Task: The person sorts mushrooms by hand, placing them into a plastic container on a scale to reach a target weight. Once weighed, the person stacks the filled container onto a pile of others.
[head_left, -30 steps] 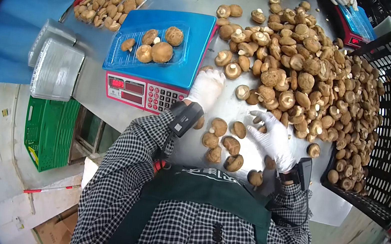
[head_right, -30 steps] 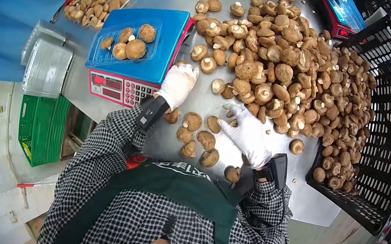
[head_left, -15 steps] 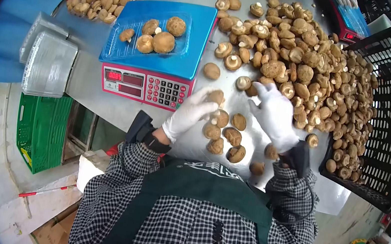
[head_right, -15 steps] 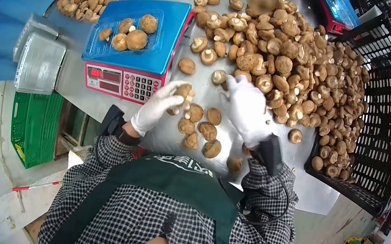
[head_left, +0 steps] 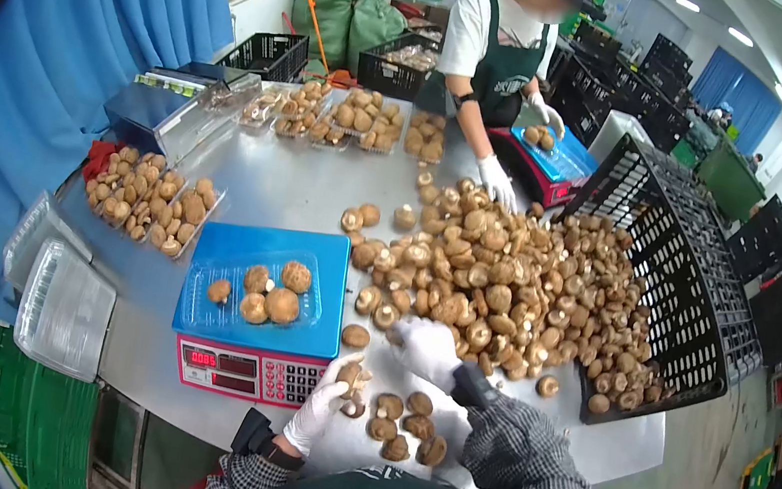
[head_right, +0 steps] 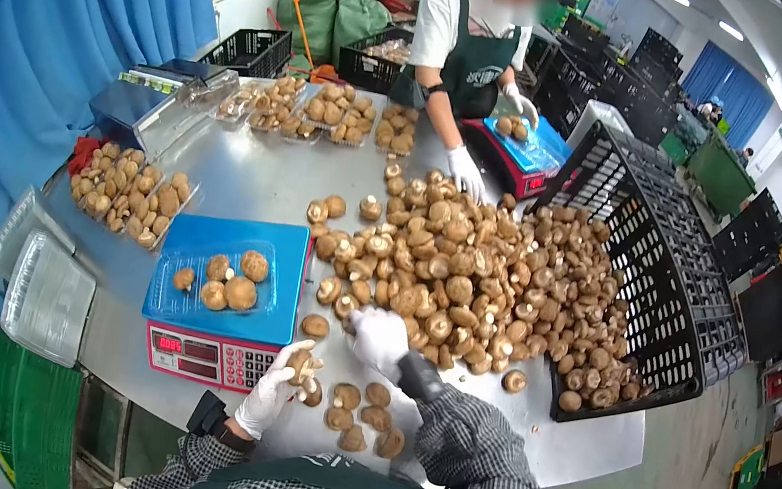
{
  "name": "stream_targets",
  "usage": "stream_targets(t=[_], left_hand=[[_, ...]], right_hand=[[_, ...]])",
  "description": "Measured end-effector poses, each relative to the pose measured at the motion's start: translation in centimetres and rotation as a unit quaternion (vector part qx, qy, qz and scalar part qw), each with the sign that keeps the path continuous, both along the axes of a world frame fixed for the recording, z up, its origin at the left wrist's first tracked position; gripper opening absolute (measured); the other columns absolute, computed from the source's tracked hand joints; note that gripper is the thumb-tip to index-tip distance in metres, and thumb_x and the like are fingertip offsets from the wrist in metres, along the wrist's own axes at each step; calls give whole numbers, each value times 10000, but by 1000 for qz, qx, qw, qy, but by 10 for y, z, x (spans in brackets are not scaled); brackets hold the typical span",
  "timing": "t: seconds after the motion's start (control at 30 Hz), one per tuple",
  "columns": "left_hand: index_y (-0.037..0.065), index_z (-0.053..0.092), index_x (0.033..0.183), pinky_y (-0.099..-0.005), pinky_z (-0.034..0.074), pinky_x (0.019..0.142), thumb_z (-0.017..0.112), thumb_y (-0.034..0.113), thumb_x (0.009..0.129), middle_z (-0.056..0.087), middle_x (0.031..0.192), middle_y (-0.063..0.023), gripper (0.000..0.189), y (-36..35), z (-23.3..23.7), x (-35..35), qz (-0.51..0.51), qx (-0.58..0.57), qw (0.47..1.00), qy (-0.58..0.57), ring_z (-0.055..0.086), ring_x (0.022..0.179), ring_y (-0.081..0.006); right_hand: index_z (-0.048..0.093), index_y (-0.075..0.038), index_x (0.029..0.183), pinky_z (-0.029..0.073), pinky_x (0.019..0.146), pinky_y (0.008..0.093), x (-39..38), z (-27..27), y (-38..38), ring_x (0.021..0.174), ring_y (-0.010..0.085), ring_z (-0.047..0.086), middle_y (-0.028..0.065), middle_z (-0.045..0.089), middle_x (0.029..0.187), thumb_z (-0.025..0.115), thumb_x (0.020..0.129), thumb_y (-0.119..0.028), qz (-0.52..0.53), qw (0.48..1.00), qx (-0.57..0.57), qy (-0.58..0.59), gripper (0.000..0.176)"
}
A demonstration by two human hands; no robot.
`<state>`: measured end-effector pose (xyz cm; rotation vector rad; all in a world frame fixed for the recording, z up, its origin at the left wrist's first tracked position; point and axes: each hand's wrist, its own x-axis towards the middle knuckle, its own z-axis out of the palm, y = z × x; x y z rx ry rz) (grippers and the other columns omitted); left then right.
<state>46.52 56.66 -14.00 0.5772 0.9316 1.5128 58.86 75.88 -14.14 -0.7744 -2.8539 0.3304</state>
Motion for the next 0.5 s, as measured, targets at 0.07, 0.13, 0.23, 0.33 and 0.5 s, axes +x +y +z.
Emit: stream_targets(t=[0.07,0.13,0.23,0.33,0.5], left_hand=[[74,347,1415,-247,456,707,468,243,945,549,1168,-110,513,5,5,-7,-4,-27,998,60,561,834,-131],[90,372,1407,-216,452,697,525,126,947,557,1178,-72,486,10,6,-9,-12,-52,987,150,547,849,-85],[2,369,1416,-314,361,1061,647,60,868,495,1345,-88,617,33,22,-2,41,64,951,300,461,1241,-170],[29,447,1380,-317,391,1038,678,44,832,537,1335,-110,595,46,54,-2,46,91,906,410,500,1210,-177],[68,543,1301,-331,444,959,749,150,792,607,1156,-114,556,48,51,4,75,89,866,486,581,1085,-235]], right_hand=[[621,-68,1173,497,830,362,9,35,-12,895,251,641,107,671,980,619,876,-303,-69,938,-335,56,378],[581,-45,1258,457,911,322,20,46,-11,998,187,590,82,645,1097,609,910,-318,-46,838,-520,156,444],[563,-19,1277,379,1020,294,29,55,-31,1156,153,504,53,583,1259,549,957,-273,-59,689,-665,282,409],[545,5,1293,377,1027,291,35,61,-38,1191,144,496,48,577,1289,506,974,-222,-94,621,-706,327,393],[545,6,1271,421,952,291,46,72,-54,1071,159,542,52,601,1184,512,979,-286,-156,685,-638,315,413]])
